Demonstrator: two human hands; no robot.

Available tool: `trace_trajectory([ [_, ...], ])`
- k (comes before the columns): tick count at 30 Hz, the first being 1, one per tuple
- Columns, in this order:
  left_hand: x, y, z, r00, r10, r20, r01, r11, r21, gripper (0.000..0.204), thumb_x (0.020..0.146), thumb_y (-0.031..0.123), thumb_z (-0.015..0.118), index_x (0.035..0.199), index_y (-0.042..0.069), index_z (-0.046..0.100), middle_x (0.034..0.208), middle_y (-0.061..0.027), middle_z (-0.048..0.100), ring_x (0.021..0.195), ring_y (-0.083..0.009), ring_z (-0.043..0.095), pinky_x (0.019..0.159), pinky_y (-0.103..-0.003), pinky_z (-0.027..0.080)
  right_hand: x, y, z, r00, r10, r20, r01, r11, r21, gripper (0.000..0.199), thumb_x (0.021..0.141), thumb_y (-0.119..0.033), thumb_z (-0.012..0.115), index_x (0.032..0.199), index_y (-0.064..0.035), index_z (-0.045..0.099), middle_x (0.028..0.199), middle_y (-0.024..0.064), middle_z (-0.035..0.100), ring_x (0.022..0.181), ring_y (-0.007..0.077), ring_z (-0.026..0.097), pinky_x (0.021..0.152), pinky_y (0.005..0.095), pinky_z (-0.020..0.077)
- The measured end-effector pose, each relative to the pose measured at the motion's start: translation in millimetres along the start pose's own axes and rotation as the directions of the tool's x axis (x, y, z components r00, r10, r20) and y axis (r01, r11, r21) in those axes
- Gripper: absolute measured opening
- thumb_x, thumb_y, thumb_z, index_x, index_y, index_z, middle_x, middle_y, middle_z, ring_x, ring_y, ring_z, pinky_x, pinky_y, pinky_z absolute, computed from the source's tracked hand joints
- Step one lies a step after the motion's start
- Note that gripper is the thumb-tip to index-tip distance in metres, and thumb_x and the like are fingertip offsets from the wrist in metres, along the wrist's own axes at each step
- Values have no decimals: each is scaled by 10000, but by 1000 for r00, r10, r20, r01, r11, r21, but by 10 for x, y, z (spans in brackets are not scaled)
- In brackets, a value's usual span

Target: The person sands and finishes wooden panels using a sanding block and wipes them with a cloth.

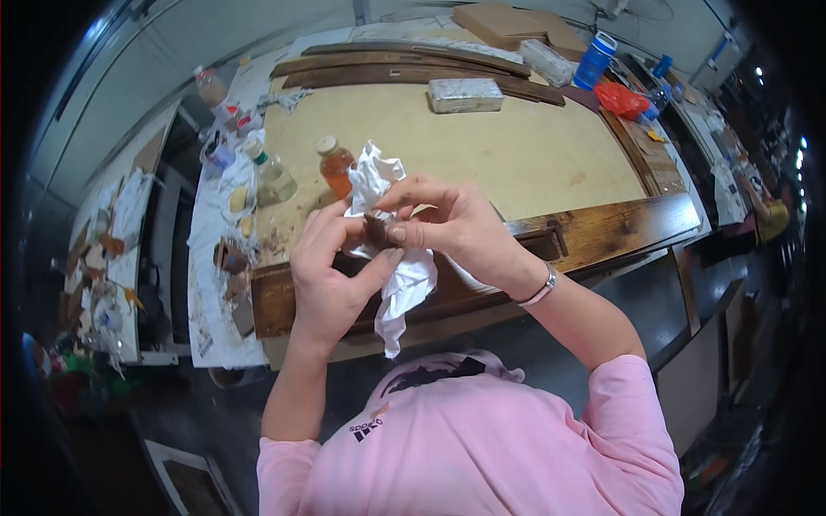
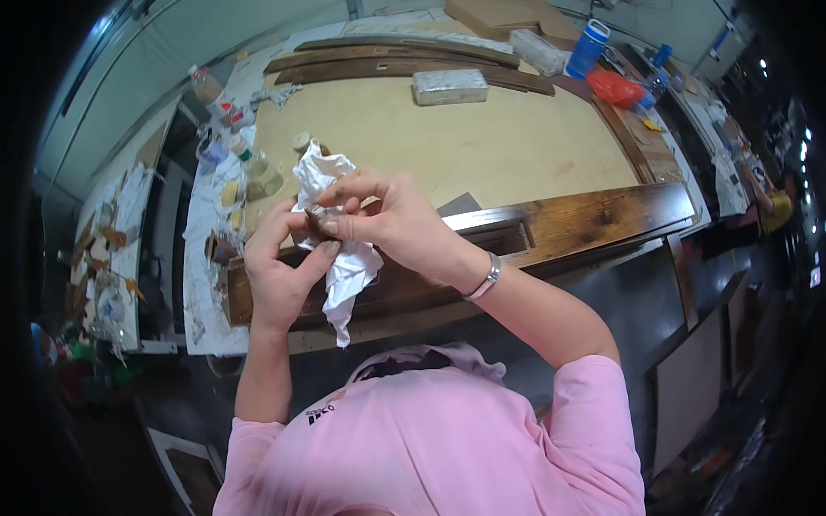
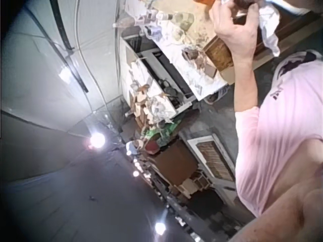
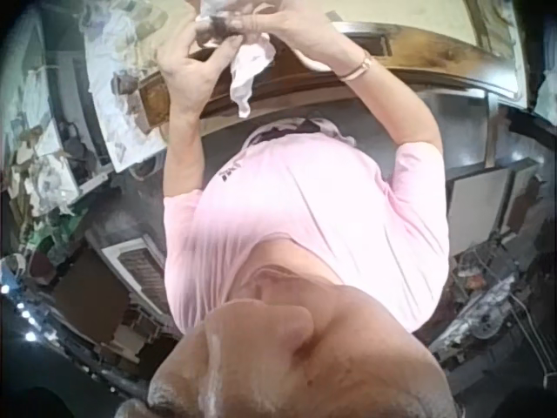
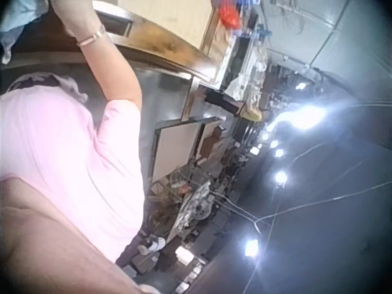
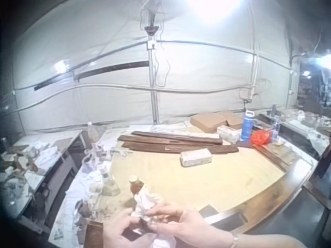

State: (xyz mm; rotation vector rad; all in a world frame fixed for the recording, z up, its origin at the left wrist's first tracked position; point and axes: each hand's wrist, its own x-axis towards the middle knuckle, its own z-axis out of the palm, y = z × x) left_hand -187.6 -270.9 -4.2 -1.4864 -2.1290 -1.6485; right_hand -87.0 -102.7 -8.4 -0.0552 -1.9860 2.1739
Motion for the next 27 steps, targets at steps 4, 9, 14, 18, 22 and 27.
trace_trajectory([
  [4, -120, -103, -144, 999, 43, -24, -42, 997, 69, 336, 621, 90, 859, 861, 2, 640, 956, -124, 638, 839, -289, 590, 725, -359, 478, 131, 5, 146, 993, -79, 86, 84, 995, -52, 281, 874, -74, 692, 1146, -8, 674, 1037, 32, 615, 1009, 122, 562, 865, 288, 463],
  [9, -493, -12, -342, 997, 43, -63, -40, 998, 37, 431, 534, 32, 873, 861, 54, 593, 842, -105, 595, 778, -299, 589, 679, -377, 466, 393, -460, 76, 932, -181, -313, 177, 983, -42, 317, 896, -87, 633, 1201, -8, 598, 1051, 102, 689, 911, 146, 663, 850, 293, 535],
  [14, -776, -39, -93, 966, 91, 242, -153, 956, 252, 583, 598, 205, 829, 1133, 128, 612, 1046, -56, 559, 985, -292, 514, 918, -471, 376, 746, -236, 660, 928, -260, 268, 361, 804, -473, 215, 880, -24, 656, 1093, -6, 682, 1012, 55, 663, 867, 129, 629, 806, 275, 525],
  [18, -930, -167, 23, 968, 156, 195, -219, 906, 363, 482, 823, 179, 664, 1298, 154, 585, 1193, -105, 599, 1175, -333, 550, 996, -493, 407, 898, 256, 1447, 744, -291, 601, 649, 528, -548, 198, 771, -89, 730, 953, -14, 713, 908, 125, 607, 892, 320, 596, 796, 393, 518],
  [22, -988, -248, 64, 964, 20, 266, -66, 984, 164, 422, 921, 194, 531, 1341, 190, 572, 1334, -148, 555, 1272, -359, 511, 1023, -518, 403, 1026, 305, 1813, 696, -85, 713, 670, 434, -602, 127, 773, -114, 696, 839, -7, 686, 875, 138, 594, 877, 343, 595, 792, 434, 510],
  [27, -985, -326, 87, 956, 264, 126, -291, 889, 353, 334, 823, 208, 659, 1155, 174, 667, 1158, -89, 566, 1174, -305, 513, 967, -468, 453, 1261, 167, 1774, 886, -69, 458, 460, 252, -852, 136, 765, -91, 694, 869, -5, 711, 865, 153, 613, 858, 335, 609, 766, 429, 503],
])
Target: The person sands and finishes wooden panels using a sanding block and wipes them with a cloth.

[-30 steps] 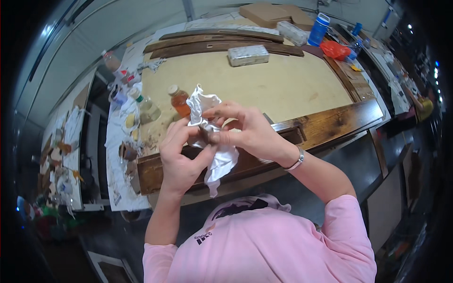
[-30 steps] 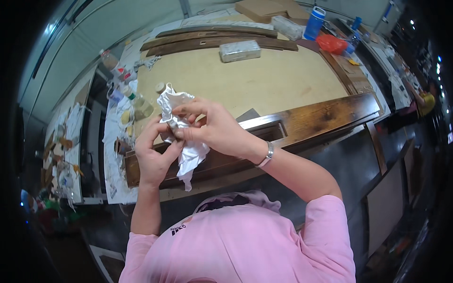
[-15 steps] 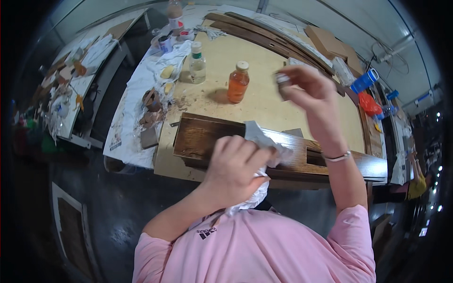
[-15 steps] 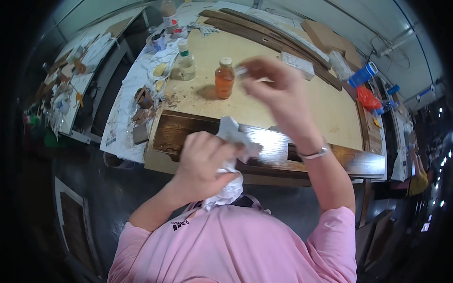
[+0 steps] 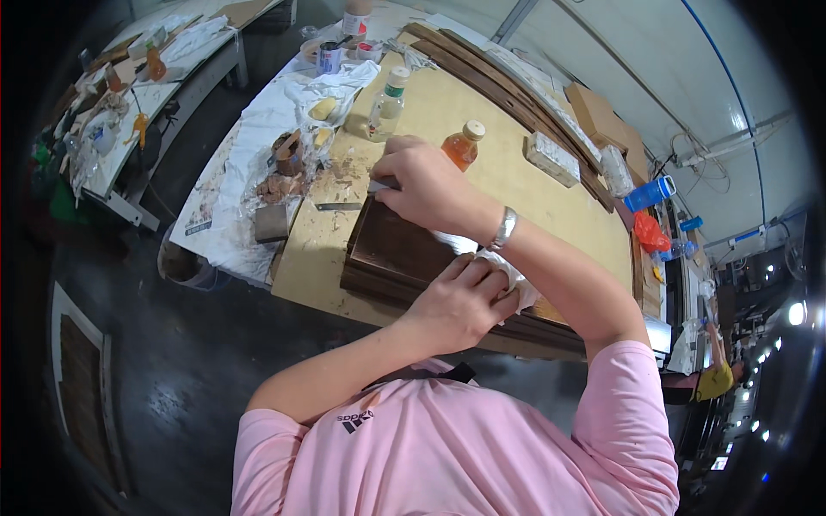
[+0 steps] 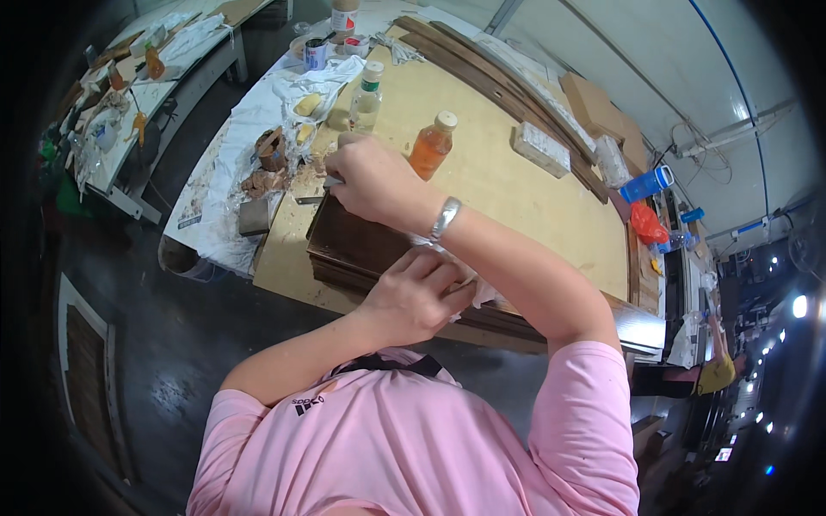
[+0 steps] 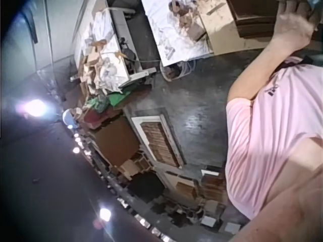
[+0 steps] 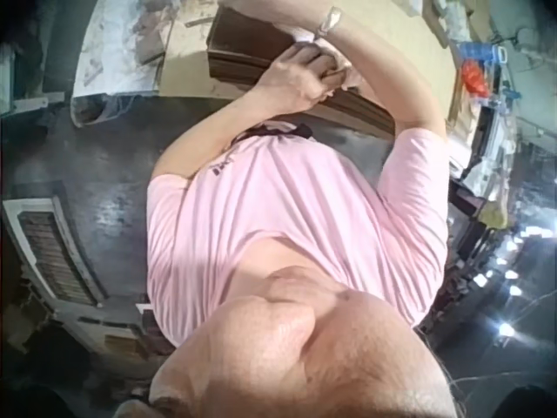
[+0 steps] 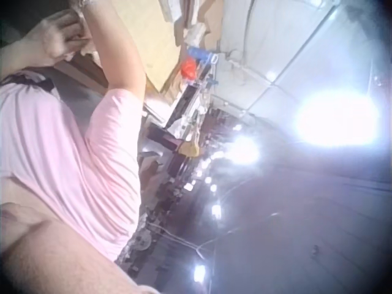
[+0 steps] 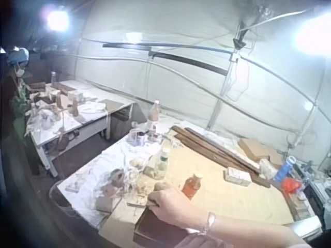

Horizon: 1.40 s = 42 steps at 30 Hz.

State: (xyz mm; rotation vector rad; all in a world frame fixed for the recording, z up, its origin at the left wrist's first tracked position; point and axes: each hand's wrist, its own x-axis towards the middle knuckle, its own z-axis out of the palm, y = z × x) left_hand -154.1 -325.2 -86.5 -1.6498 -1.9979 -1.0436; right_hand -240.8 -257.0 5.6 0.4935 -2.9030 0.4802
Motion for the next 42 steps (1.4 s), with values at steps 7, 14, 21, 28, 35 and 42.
trace_trajectory([
  [7, 52, -57, 24, 997, 20, -80, -22, 999, -31, 294, 770, 193, 661, 1059, 138, 663, 1104, -74, 572, 1051, -303, 581, 922, -427, 484, -20, 86, 68, 978, -143, 152, 109, 971, 211, 124, 755, -94, 720, 839, -4, 711, 860, 146, 613, 861, 327, 611, 767, 412, 502],
  [14, 102, -73, 53, 994, 28, -102, -26, 999, 23, 333, 760, 159, 647, 1091, 122, 652, 1059, -81, 583, 1027, -298, 592, 914, -439, 488, -51, -15, -11, 941, -239, 241, 171, 947, 272, 100, 770, -88, 708, 829, -7, 708, 860, 146, 598, 840, 332, 620, 776, 409, 508],
  [21, 132, -74, 2, 996, 22, -92, -19, 1000, 23, 305, 707, 165, 664, 1011, 155, 681, 992, -41, 577, 978, -253, 584, 842, -395, 527, 78, 322, 86, 981, 177, -76, -164, 975, 149, 186, 782, -136, 725, 852, 36, 712, 864, 200, 638, 789, 345, 643, 748, 397, 518],
  [28, 134, -86, 45, 988, 45, -144, -40, 998, 42, 291, 714, 176, 679, 1004, 151, 686, 985, -48, 585, 938, -266, 593, 825, -394, 530, 59, 474, 190, 953, 249, -172, -251, 968, 10, 234, 730, -166, 748, 842, 37, 714, 702, 183, 679, 670, 325, 674, 676, 392, 542],
  [35, 65, -82, -105, 974, 106, -202, -149, 967, -208, 297, 666, 143, 679, 963, 121, 680, 913, -33, 578, 862, -257, 584, 732, -356, 536, -22, 545, 151, 956, 272, 106, -292, 889, 352, 253, 759, -198, 744, 812, 46, 703, 718, 180, 686, 681, 243, 680, 675, 361, 536],
  [42, -582, -43, -759, 960, -209, -189, 113, 901, -419, 190, 590, 84, 763, 768, 102, 700, 735, -43, 604, 711, -249, 570, 595, -348, 469, -257, 501, 70, 899, 434, -52, -408, 876, 259, 241, 767, -177, 739, 791, 57, 685, 701, 171, 666, 664, 222, 654, 662, 355, 523],
])
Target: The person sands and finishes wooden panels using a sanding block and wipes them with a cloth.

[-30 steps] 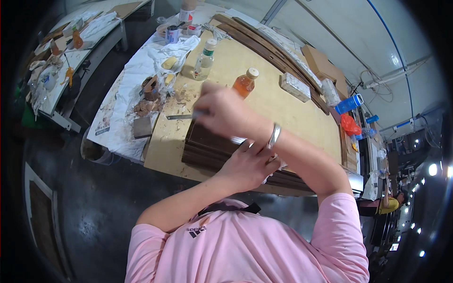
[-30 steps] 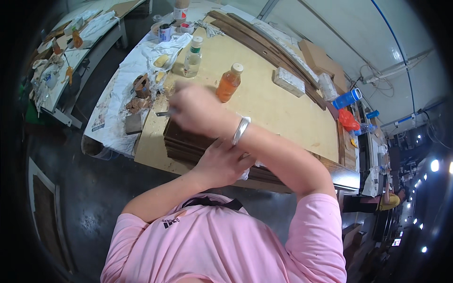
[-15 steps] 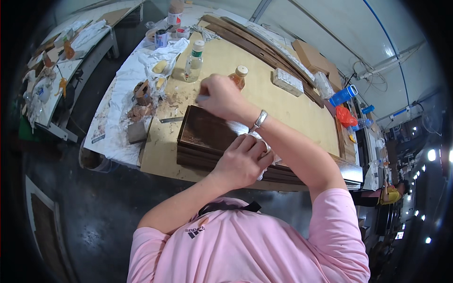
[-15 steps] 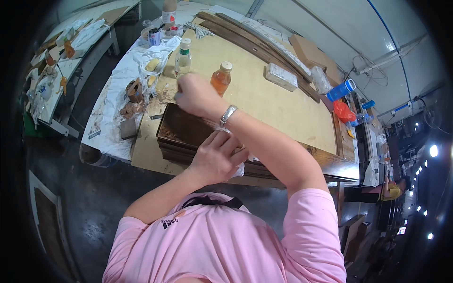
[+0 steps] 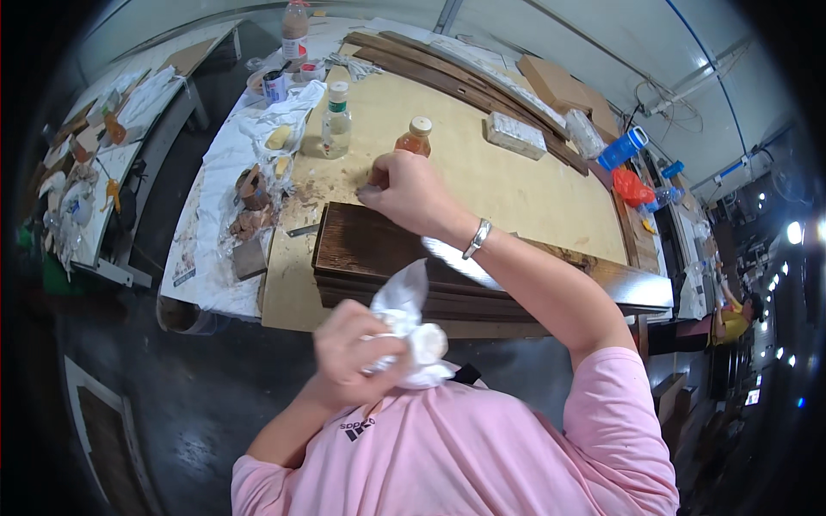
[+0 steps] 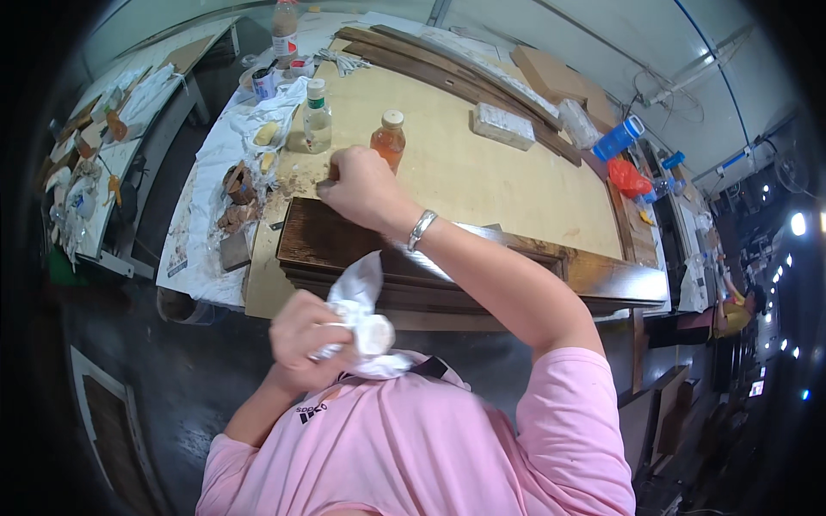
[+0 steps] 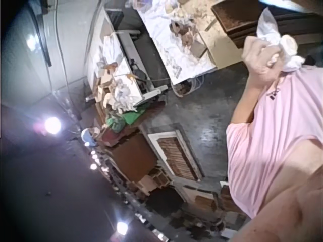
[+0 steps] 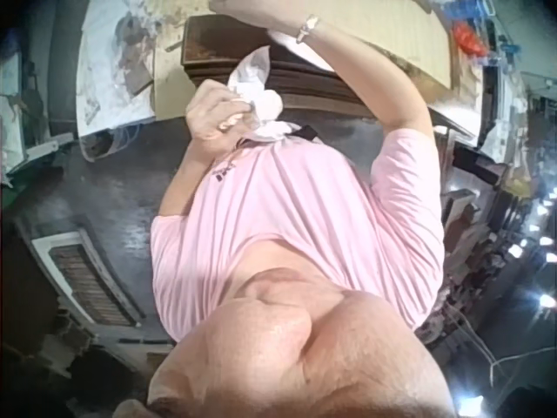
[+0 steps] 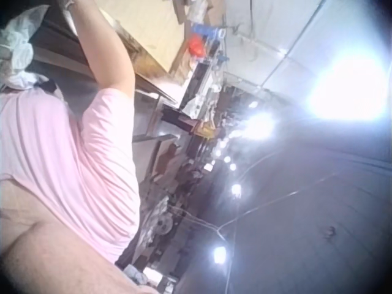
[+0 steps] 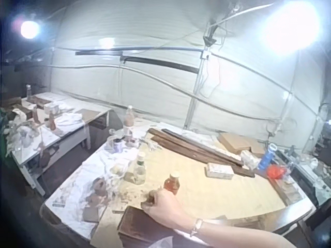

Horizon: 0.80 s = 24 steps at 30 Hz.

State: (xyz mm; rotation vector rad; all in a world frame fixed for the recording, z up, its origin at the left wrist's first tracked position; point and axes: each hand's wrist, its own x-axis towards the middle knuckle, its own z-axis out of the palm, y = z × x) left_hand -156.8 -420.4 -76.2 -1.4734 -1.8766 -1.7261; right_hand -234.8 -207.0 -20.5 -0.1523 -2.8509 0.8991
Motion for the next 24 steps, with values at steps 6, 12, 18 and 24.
trace_trajectory([
  [6, 281, -364, -753, 909, -268, -318, 342, 917, 204, 141, 789, -71, 626, 909, -34, 690, 856, -113, 636, 824, -246, 607, 758, -332, 464, -486, 2, -94, 963, 156, -220, -10, 835, 550, 223, 869, -159, 700, 911, 60, 681, 755, 90, 682, 695, 128, 622, 658, 278, 499],
  [12, 902, -1093, -771, 795, -587, 156, 596, 803, -17, 213, 829, 8, 678, 1033, -33, 726, 914, -83, 669, 840, -155, 621, 777, -280, 466, -903, 345, -124, 916, 337, -218, -69, 668, 741, 189, 884, -121, 705, 970, 44, 672, 803, 31, 672, 722, 67, 591, 633, 226, 462],
  [18, 855, -1295, -589, 771, -593, 232, 629, 767, -130, 105, 852, 4, 692, 929, -52, 737, 927, -60, 663, 864, -105, 613, 753, -229, 460, -957, 356, -72, 890, 383, -247, -39, 603, 797, 164, 883, -70, 714, 994, 40, 669, 853, 17, 677, 781, 59, 612, 706, 207, 490],
  [24, 846, -1438, -557, 645, -729, 230, 729, 497, -470, 34, 855, 13, 690, 847, -18, 681, 728, -14, 628, 609, -58, 586, 546, -190, 454, -990, 347, -96, 901, 355, -251, -42, 645, 763, 163, 882, -58, 715, 1002, 40, 665, 897, 23, 683, 786, 58, 617, 722, 210, 499],
])
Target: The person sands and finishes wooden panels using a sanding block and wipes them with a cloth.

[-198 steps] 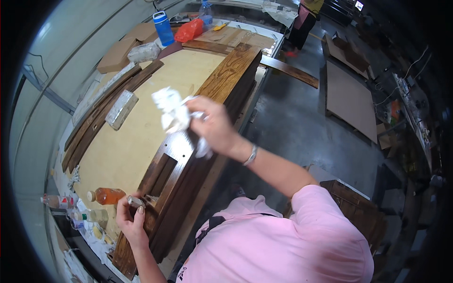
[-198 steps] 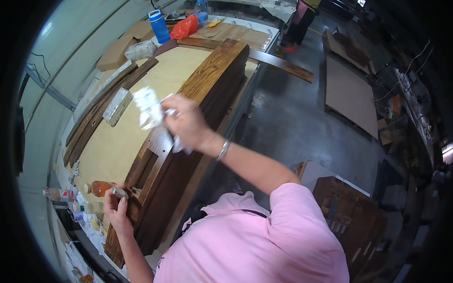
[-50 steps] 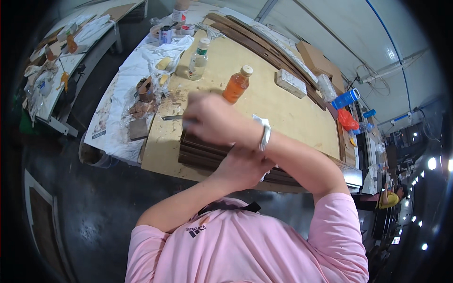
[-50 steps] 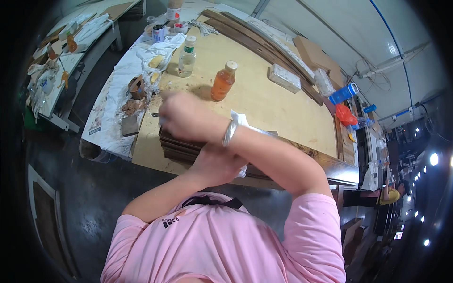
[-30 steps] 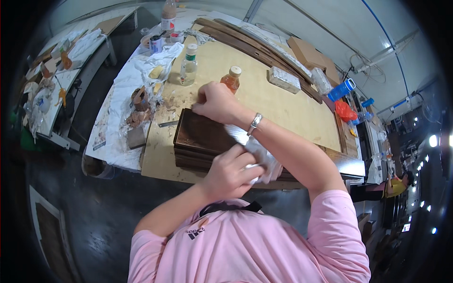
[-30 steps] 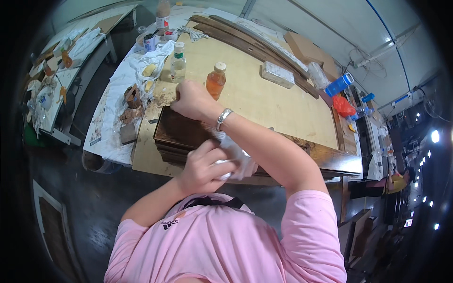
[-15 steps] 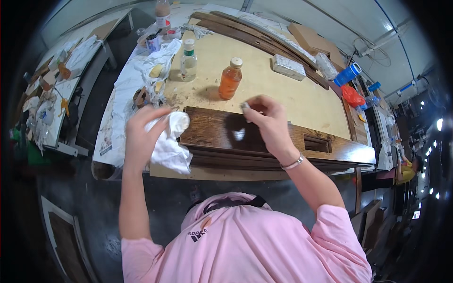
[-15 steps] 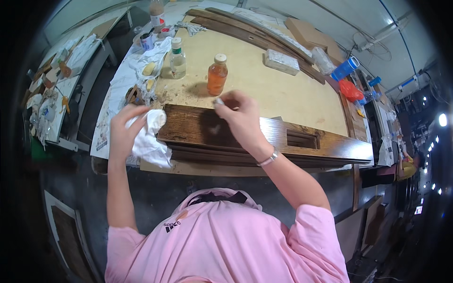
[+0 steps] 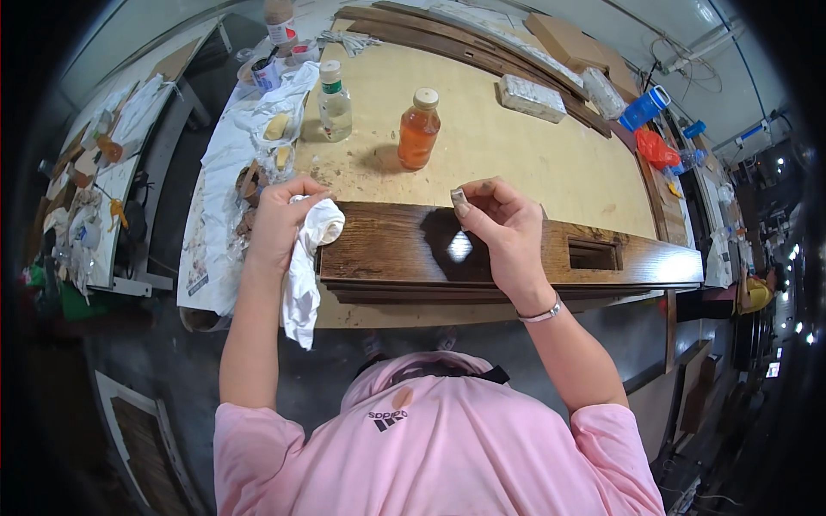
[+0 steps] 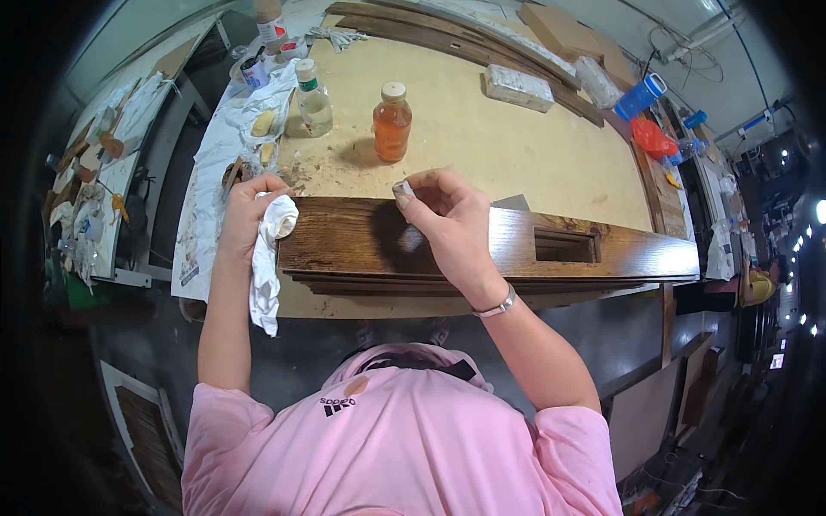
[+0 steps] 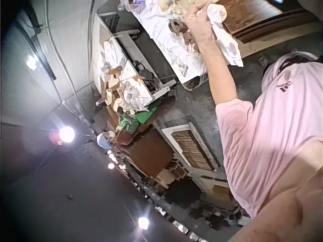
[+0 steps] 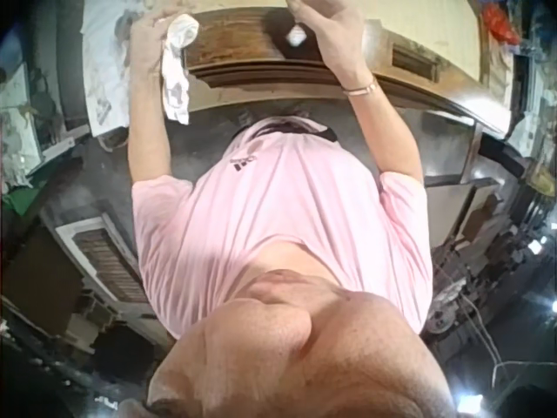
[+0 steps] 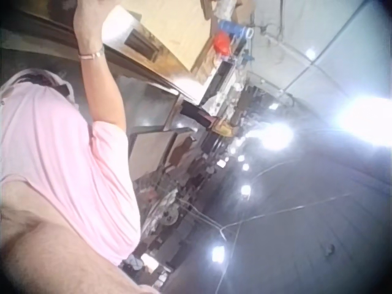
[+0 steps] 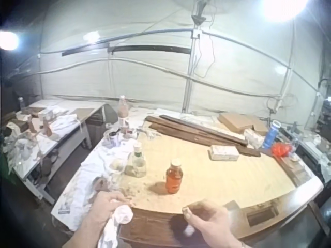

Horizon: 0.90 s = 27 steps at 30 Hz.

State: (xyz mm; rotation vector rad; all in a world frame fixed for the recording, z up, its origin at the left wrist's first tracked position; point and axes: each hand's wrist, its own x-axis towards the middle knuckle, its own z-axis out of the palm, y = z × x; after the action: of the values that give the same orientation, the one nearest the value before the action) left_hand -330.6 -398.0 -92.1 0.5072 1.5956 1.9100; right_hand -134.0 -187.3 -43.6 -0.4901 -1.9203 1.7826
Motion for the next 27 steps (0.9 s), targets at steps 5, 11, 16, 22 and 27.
trace_trajectory([
  [5, 97, 22, -54, 988, -127, 90, 137, 983, -122, 80, 863, 20, 663, 928, -23, 678, 745, -21, 640, 635, -60, 602, 571, -183, 471, 3, 7, 29, 1000, 1, -25, 0, 999, 36, 153, 878, -54, 719, 999, 27, 672, 873, 16, 681, 788, 50, 614, 704, 199, 487],
  [11, -118, 160, -394, 994, 62, -88, -47, 985, 169, 302, 815, -5, 653, 1112, -43, 687, 898, -65, 678, 863, -120, 637, 783, -245, 513, -4, -4, 26, 1000, 5, -15, -5, 1000, 31, 135, 884, -31, 709, 999, 28, 673, 868, -6, 666, 773, 41, 593, 688, 188, 465],
  [16, -582, 131, -1015, 945, 88, -314, 206, 586, 784, 281, 779, 47, 704, 1050, -30, 711, 873, -77, 698, 817, -134, 648, 763, -275, 502, -2, 2, 14, 1000, -9, 0, 9, 1000, 29, 141, 879, -22, 713, 999, 33, 664, 885, 1, 663, 793, 49, 595, 696, 191, 466],
  [22, -90, -753, -731, 983, 182, 5, -86, 441, 893, 403, 754, 193, 761, 1131, 74, 679, 1135, -105, 691, 1048, -334, 642, 911, -389, 499, -6, -29, 45, 1000, 1, 11, -1, 1000, 12, 135, 876, -8, 708, 997, 30, 659, 895, 6, 663, 798, 48, 597, 699, 191, 465],
  [27, 680, -1186, -246, 886, 266, 380, -464, 507, 727, 454, 842, 272, 646, 1260, 96, 624, 1288, -132, 617, 1123, -337, 616, 974, -387, 480, -7, -30, 44, 1000, -9, 9, 9, 1000, 1, 121, 874, -14, 713, 976, 22, 658, 880, 7, 663, 796, 46, 602, 707, 189, 469],
])
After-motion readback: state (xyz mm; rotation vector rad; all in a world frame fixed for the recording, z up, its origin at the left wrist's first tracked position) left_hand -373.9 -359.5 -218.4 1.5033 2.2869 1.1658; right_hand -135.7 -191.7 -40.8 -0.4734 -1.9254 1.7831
